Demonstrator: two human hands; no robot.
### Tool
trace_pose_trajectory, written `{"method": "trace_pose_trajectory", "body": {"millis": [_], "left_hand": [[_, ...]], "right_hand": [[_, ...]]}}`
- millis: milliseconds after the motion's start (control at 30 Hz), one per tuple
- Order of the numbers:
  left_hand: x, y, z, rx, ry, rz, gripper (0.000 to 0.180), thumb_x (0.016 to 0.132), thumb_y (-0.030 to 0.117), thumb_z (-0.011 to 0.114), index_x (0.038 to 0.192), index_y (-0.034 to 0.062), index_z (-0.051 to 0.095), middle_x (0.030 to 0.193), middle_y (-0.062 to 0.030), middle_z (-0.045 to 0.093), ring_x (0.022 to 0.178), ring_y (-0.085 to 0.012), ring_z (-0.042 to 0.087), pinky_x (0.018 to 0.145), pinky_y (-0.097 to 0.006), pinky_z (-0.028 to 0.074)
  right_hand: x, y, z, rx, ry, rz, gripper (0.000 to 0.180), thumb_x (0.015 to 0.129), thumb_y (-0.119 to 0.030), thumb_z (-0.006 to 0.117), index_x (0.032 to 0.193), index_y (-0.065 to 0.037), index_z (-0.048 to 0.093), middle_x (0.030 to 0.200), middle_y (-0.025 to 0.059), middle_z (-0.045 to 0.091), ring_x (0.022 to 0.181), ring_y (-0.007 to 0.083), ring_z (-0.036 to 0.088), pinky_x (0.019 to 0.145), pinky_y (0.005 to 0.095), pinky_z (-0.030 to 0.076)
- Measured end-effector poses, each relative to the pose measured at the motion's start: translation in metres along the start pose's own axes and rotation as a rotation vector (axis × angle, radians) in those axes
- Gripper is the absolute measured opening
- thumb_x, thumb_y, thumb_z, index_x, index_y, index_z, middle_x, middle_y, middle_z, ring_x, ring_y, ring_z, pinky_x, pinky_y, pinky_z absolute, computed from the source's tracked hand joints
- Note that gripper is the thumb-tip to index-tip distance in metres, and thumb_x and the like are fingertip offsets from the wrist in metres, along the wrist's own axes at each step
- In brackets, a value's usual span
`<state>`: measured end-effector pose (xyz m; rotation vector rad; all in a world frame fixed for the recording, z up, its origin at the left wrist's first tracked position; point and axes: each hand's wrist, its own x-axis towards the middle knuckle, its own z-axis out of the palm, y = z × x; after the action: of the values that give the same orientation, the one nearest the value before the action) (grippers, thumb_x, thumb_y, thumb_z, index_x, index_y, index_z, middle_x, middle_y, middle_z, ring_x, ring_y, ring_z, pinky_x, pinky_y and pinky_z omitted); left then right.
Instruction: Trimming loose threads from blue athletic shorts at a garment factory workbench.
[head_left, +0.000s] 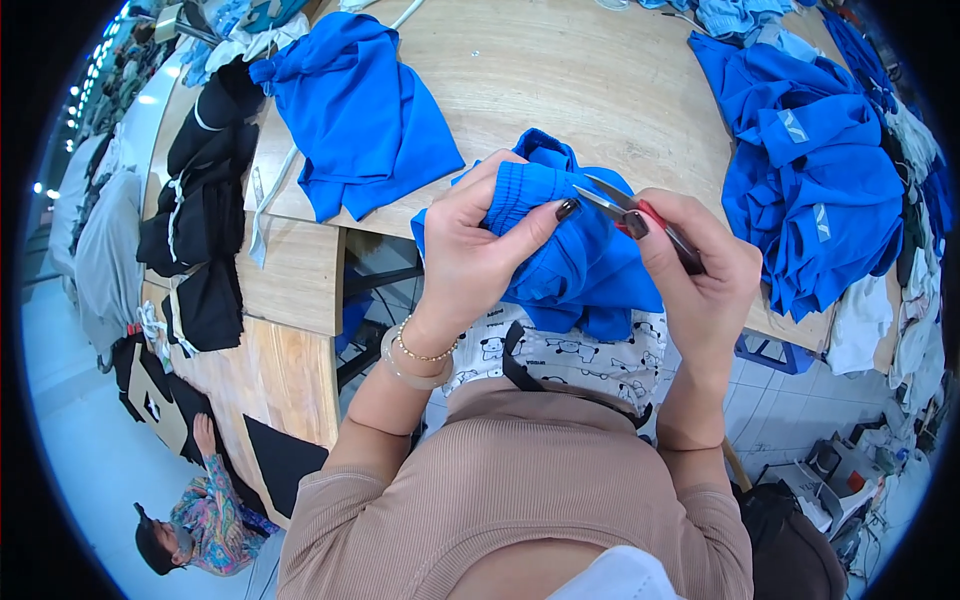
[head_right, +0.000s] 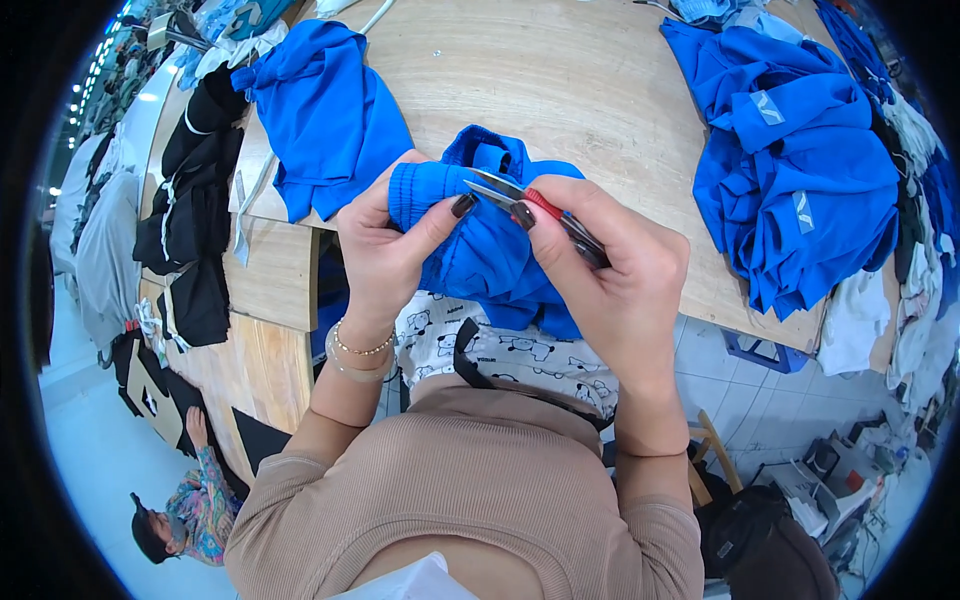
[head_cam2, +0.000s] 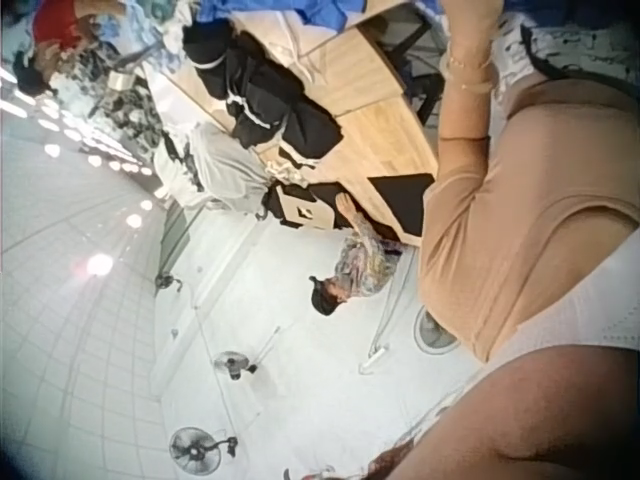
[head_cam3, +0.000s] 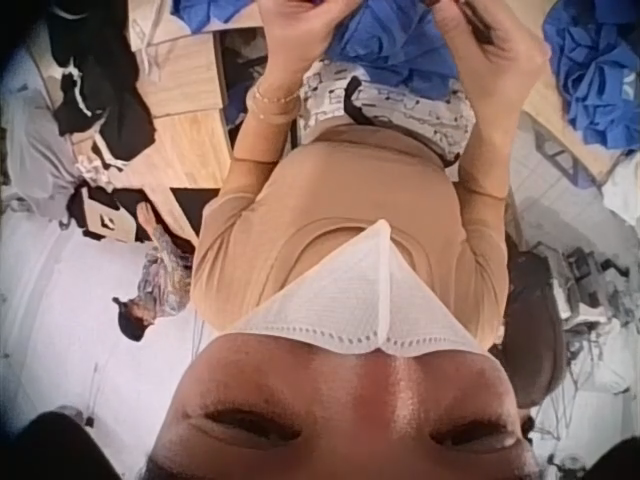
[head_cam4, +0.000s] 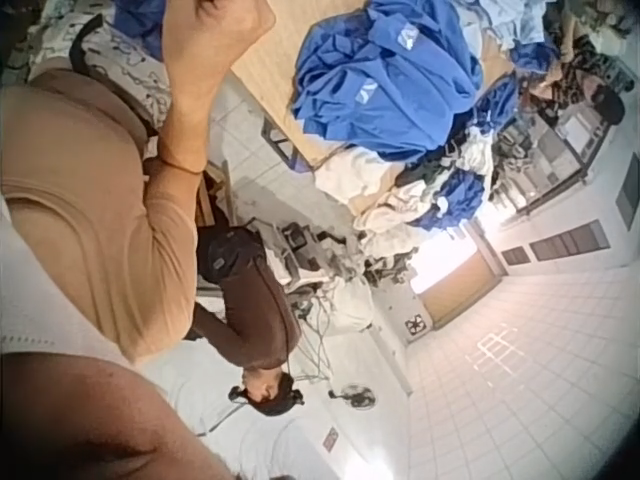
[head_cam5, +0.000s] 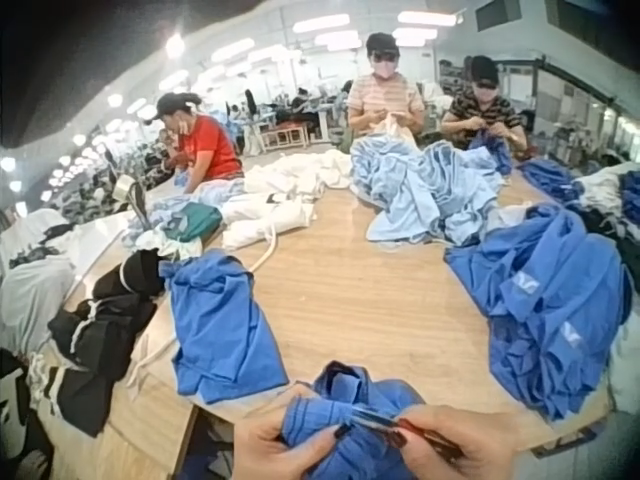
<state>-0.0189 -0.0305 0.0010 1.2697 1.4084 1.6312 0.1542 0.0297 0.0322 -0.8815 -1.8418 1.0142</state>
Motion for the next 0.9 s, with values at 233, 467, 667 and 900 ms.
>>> {"method": "trace_pose_trajectory", "body": {"millis": [233, 467, 667, 900], "left_hand": [[0.0, 0.001, 0.001, 0.041, -0.011, 0.045, 0.012, 0.074, -0.004, 0.069, 0.085, -0.0026, 0.067, 0.082, -0.0064, 0.061, 0.074, -0.0137, 0.057, 0.066, -0.024, 0.043], [-0.001, 0.002, 0.001, 0.066, -0.007, 0.065, 0.012, 0.073, -0.004, 0.069, 0.085, -0.0023, 0.068, 0.082, -0.007, 0.061, 0.074, -0.0141, 0.057, 0.065, -0.024, 0.043], [-0.001, 0.003, 0.0, 0.072, -0.026, 0.079, 0.013, 0.073, -0.003, 0.07, 0.086, -0.0018, 0.068, 0.082, -0.0069, 0.061, 0.073, -0.0139, 0.057, 0.064, -0.023, 0.043], [-0.002, 0.004, 0.0, -0.019, -0.01, 0.031, 0.011, 0.077, -0.003, 0.069, 0.088, -0.0028, 0.067, 0.083, -0.0043, 0.062, 0.074, -0.0097, 0.056, 0.066, -0.021, 0.044]], "right_hand": [[0.0, 0.001, -0.001, -0.023, -0.002, -0.015, 0.015, 0.078, -0.003, 0.07, 0.093, 0.0, 0.068, 0.066, 0.0036, 0.06, 0.053, 0.0042, 0.048, 0.047, 0.018, 0.036], [0.0, 0.002, -0.001, -0.047, -0.013, -0.046, 0.015, 0.077, -0.002, 0.07, 0.092, -0.001, 0.068, 0.065, 0.0033, 0.06, 0.052, 0.005, 0.048, 0.046, 0.0187, 0.036], [0.001, 0.0, -0.003, -0.022, -0.017, -0.033, 0.015, 0.077, -0.001, 0.069, 0.092, 0.0, 0.067, 0.065, 0.0036, 0.06, 0.052, 0.0053, 0.049, 0.046, 0.0186, 0.037], [-0.001, 0.01, 0.011, 0.153, 0.018, -0.046, 0.013, 0.082, -0.002, 0.067, 0.094, 0.002, 0.065, 0.071, 0.0022, 0.063, 0.06, 0.0035, 0.052, 0.051, 0.0177, 0.039]]}}
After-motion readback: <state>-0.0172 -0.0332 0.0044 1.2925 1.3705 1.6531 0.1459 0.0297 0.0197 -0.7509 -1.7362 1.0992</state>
